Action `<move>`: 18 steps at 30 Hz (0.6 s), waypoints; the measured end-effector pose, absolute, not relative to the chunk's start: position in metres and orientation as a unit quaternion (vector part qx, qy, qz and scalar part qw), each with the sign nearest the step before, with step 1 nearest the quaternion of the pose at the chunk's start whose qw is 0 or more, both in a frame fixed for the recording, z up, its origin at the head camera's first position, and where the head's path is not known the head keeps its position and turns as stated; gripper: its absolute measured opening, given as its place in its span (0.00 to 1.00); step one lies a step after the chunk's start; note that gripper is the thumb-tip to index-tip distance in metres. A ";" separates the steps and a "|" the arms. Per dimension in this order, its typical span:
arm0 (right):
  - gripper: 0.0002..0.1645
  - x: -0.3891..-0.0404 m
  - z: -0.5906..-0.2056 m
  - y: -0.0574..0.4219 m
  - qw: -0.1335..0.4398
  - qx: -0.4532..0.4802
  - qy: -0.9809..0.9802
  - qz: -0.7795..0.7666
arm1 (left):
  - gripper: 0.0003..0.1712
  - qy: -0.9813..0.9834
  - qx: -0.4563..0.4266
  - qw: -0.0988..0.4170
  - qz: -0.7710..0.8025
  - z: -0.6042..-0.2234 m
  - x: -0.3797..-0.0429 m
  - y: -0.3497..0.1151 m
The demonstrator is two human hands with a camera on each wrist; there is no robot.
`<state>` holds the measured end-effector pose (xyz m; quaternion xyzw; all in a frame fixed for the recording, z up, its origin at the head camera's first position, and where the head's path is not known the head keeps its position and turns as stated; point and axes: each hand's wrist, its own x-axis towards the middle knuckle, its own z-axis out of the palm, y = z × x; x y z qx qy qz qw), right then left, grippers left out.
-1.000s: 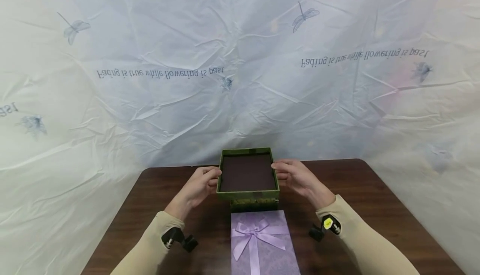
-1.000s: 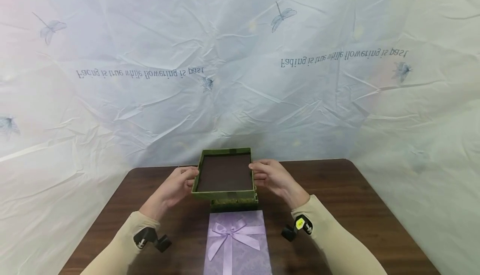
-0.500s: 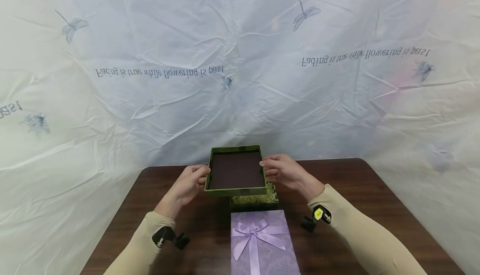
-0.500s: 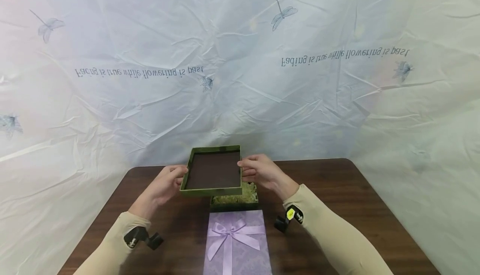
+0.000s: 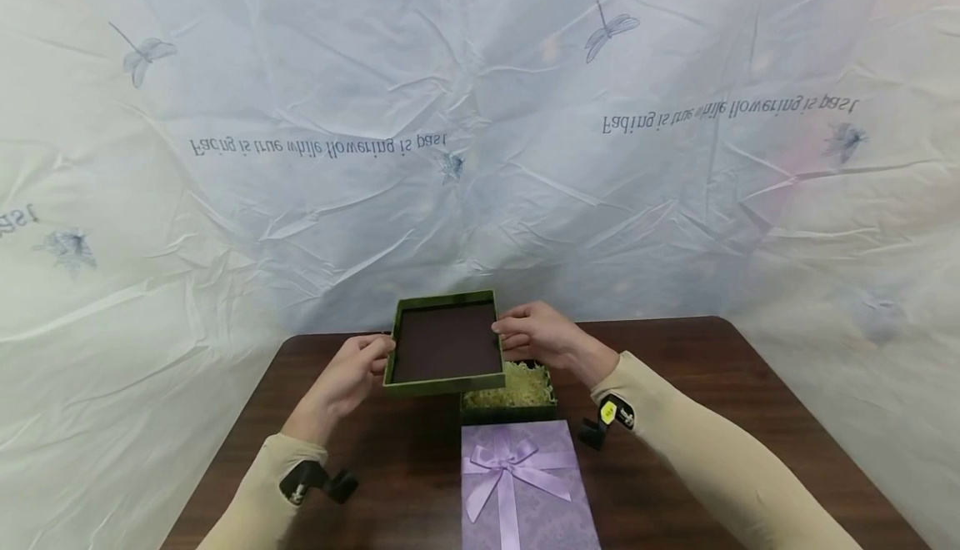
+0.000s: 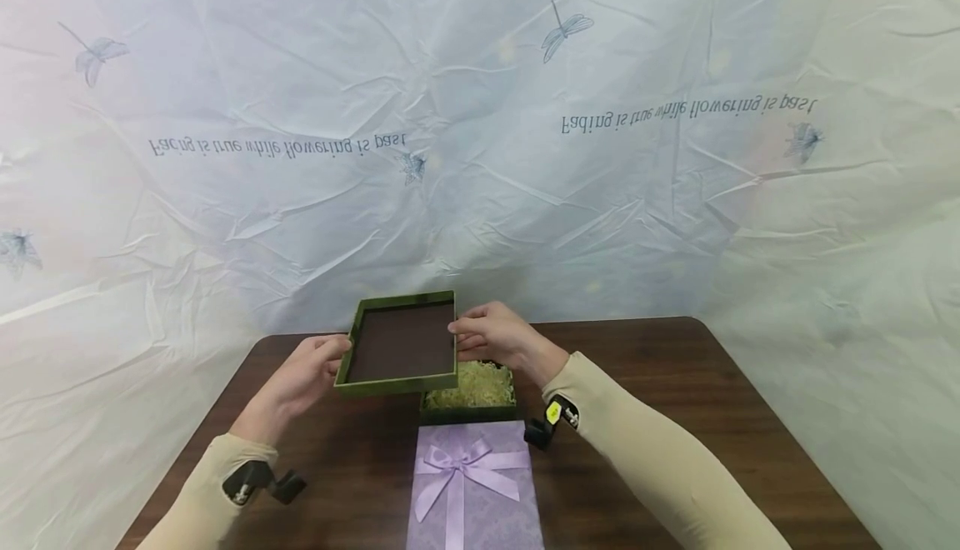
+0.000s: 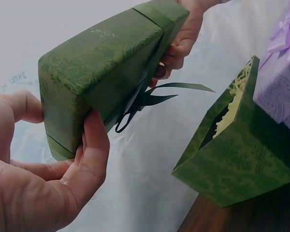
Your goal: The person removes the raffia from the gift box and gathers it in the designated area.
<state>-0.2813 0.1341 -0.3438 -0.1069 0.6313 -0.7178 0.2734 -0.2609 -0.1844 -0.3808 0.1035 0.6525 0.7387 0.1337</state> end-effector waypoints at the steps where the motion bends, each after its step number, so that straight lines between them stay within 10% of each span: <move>1: 0.41 -0.282 -0.344 0.132 0.272 -0.106 0.637 -0.713 | 0.20 0.655 0.100 0.131 0.738 -0.381 -0.261 -0.186; 18: 0.37 -0.285 -0.340 0.095 0.267 -0.081 0.711 -0.645 | 0.21 0.682 0.061 0.115 0.720 -0.388 -0.254 -0.216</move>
